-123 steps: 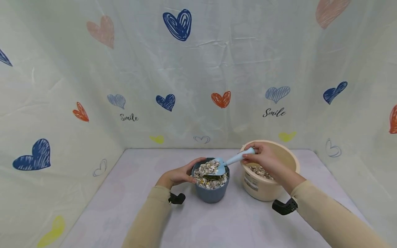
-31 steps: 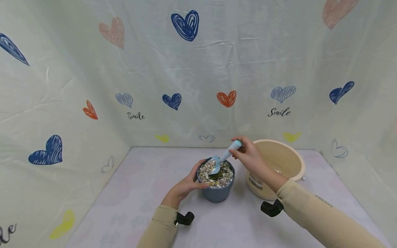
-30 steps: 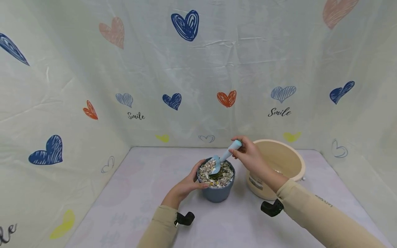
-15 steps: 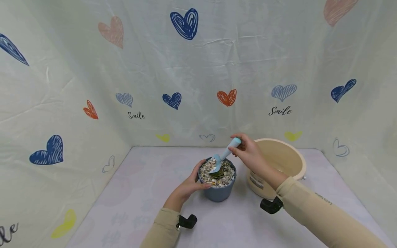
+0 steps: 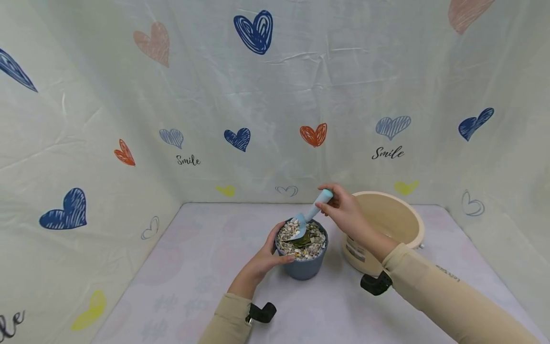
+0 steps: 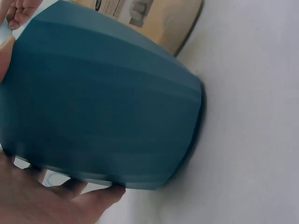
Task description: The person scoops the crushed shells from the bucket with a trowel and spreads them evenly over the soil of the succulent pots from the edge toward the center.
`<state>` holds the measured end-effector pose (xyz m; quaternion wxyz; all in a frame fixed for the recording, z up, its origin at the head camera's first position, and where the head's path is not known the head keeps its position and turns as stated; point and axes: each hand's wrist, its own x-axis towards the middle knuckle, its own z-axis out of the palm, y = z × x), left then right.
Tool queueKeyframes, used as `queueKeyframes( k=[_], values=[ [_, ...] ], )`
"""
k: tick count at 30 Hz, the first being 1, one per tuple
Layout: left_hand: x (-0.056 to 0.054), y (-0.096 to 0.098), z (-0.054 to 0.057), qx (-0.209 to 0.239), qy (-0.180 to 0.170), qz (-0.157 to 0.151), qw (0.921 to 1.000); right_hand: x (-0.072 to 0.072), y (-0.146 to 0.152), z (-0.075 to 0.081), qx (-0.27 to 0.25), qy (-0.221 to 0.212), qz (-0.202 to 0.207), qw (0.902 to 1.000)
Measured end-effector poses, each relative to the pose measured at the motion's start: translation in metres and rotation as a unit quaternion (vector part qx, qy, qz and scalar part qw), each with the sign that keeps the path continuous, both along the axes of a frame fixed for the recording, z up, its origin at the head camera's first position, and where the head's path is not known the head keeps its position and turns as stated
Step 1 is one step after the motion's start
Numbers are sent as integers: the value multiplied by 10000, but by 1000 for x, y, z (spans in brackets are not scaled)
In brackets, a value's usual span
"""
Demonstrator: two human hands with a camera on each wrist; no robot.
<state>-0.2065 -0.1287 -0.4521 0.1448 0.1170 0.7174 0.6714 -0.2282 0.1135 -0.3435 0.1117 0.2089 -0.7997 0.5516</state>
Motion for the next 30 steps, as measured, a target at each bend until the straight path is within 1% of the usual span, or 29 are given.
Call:
queueKeyframes(
  k=[7,14,19,24,30],
  values=[
    [5,7,-1,76,-114,243,9996,-1,0,0,95,101,-17,9999],
    [9,11,-1,150,-144,366,9991,-1,2,3,135,224,25,9997],
    [13,13,0,71,-140,454,9988,-1,1,5,159,228,-33,9996],
    [15,15,1,112,-128,523,9985,-1,1,7,199,229,-40,9995],
    [18,22,-1,125,-155,626,9978,-1,1,8,224,245,-32,9994]
  ],
)
